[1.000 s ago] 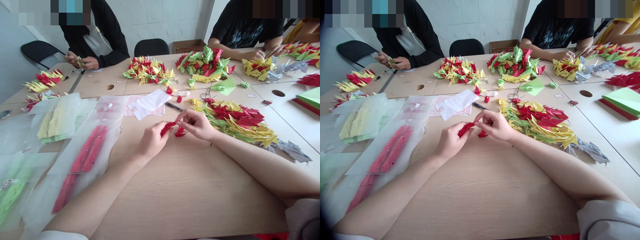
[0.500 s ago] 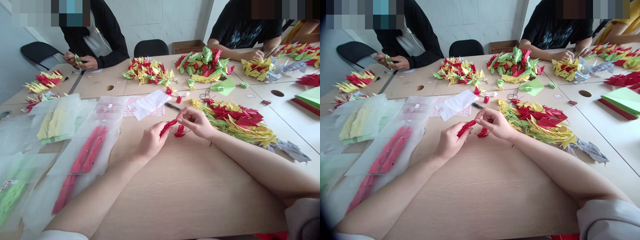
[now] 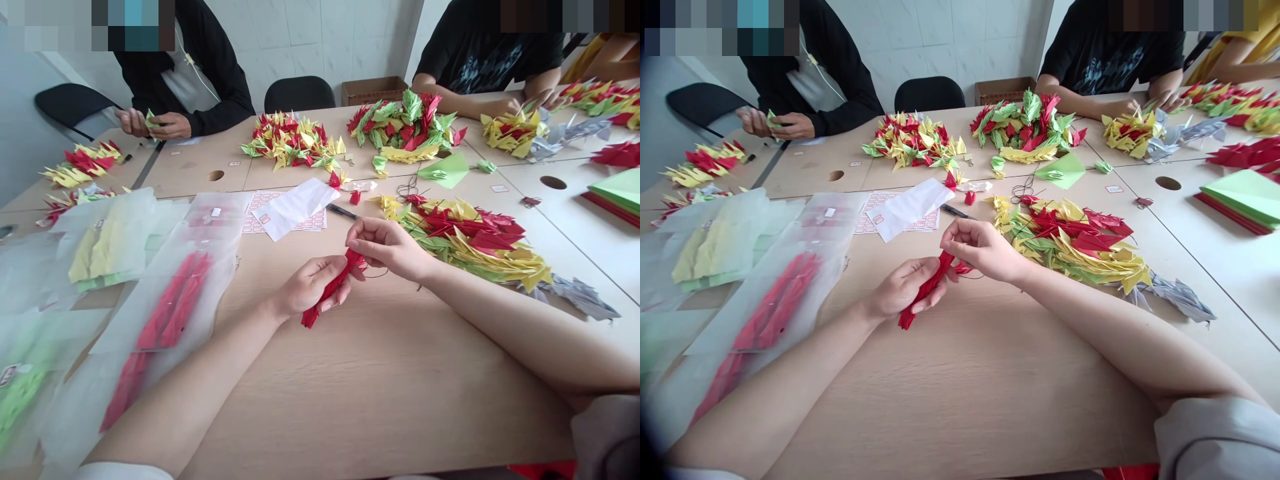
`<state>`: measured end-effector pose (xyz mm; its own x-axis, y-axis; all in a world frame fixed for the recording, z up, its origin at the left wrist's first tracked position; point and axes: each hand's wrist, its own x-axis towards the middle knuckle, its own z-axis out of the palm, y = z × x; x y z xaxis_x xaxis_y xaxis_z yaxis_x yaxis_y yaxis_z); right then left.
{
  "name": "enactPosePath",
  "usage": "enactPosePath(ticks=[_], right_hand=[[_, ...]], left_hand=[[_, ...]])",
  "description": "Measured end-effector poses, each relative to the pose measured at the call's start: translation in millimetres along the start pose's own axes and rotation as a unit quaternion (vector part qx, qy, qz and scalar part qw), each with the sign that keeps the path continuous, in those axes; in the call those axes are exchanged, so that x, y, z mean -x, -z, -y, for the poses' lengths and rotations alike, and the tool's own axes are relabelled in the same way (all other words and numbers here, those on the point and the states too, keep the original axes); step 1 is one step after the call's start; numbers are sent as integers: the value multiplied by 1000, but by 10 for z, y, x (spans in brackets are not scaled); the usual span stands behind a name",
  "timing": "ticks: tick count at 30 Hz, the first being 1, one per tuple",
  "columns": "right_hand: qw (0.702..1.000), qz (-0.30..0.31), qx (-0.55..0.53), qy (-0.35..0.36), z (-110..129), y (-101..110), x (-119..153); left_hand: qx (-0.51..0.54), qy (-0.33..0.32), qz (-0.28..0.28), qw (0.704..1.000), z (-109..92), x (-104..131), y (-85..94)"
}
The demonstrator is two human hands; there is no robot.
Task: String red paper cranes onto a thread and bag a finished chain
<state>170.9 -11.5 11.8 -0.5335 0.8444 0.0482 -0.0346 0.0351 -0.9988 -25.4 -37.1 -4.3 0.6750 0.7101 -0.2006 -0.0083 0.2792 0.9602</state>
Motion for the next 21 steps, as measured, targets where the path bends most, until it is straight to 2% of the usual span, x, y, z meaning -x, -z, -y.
enactPosePath(ticks=[3, 7, 21], right_hand=[[996, 48, -66, -24, -10, -2, -7], [991, 72, -110, -24, -49, -1, -18], [994, 22, -104, -6, -132, -46, -38]], left_hand=[[59, 21, 21, 998, -18, 11, 24], [87, 37, 32, 995, -45, 31, 41], [112, 37, 32, 992, -15, 8, 22]])
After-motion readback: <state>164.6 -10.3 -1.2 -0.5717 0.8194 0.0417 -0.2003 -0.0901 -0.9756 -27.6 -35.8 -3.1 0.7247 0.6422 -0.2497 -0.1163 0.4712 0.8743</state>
